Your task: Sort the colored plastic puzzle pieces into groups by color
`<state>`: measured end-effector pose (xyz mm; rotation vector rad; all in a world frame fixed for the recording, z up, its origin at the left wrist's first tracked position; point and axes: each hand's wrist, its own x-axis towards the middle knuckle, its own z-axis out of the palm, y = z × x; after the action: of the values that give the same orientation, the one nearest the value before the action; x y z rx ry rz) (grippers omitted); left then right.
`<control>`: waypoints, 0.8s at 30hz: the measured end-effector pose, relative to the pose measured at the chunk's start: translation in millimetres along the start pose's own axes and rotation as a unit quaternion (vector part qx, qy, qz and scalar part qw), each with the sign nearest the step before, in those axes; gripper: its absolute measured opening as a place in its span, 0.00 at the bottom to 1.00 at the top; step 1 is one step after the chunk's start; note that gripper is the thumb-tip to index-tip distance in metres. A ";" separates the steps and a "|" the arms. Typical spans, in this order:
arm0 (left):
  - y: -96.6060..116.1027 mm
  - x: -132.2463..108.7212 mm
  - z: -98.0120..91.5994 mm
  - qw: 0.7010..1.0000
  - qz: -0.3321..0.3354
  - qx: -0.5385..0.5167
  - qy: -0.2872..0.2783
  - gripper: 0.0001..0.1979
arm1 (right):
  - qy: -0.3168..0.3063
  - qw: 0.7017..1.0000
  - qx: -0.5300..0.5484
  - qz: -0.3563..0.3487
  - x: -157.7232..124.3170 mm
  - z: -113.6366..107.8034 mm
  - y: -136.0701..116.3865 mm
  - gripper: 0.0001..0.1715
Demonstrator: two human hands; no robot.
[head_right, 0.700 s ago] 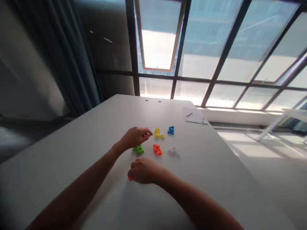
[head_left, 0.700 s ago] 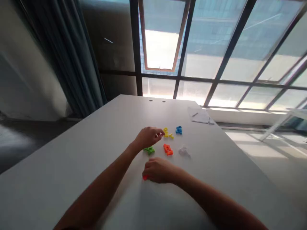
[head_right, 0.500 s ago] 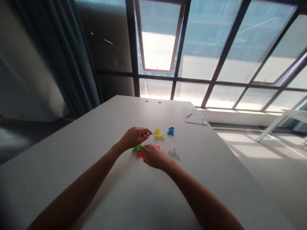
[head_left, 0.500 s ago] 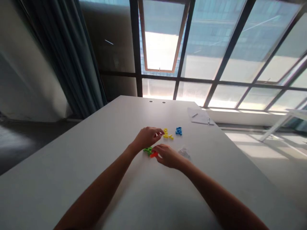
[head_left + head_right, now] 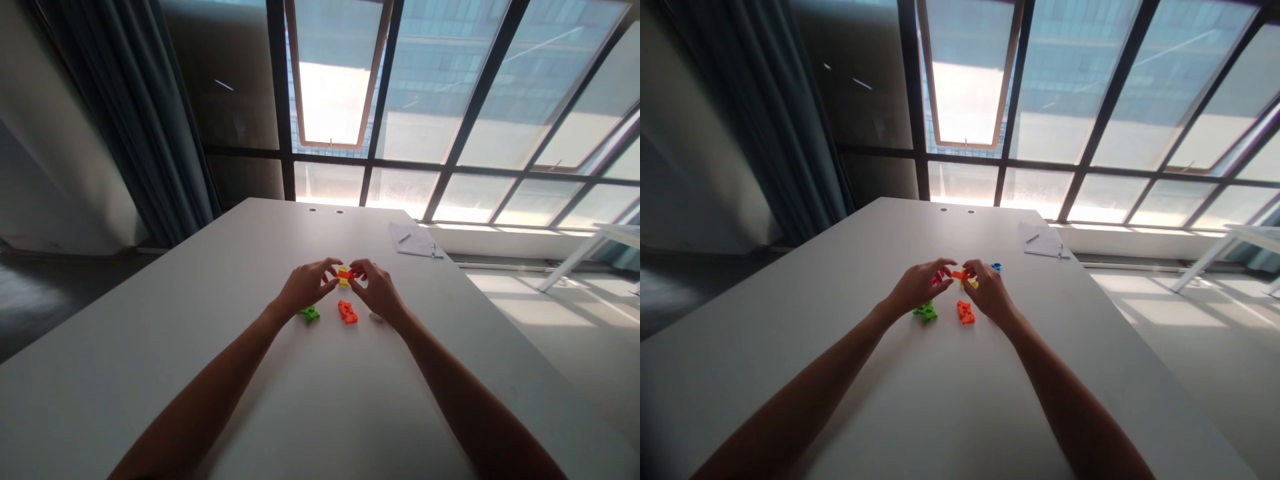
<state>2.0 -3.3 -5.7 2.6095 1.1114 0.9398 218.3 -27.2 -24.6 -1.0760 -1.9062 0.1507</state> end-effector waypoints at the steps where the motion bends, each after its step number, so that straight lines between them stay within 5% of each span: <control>1: -0.3 0.0 0.6 1.000 0.001 0.001 0.009 0.14 | -0.002 1.000 -0.002 -0.008 0.2 -0.3 -1.7 0.12; 9: -0.8 0.3 3.3 1.000 0.001 0.003 0.016 0.14 | -0.003 0.999 -0.023 -0.047 3.0 -9.8 -7.4 0.04; 24: -0.6 -0.4 3.4 0.999 -0.012 0.022 0.040 0.10 | -0.008 0.998 -0.020 -0.066 4.0 -14.9 -10.8 0.06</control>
<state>3.5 -2.9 -8.9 2.6069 1.1936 1.0336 222.1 -35.4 -8.1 -0.9738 -1.9948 0.0472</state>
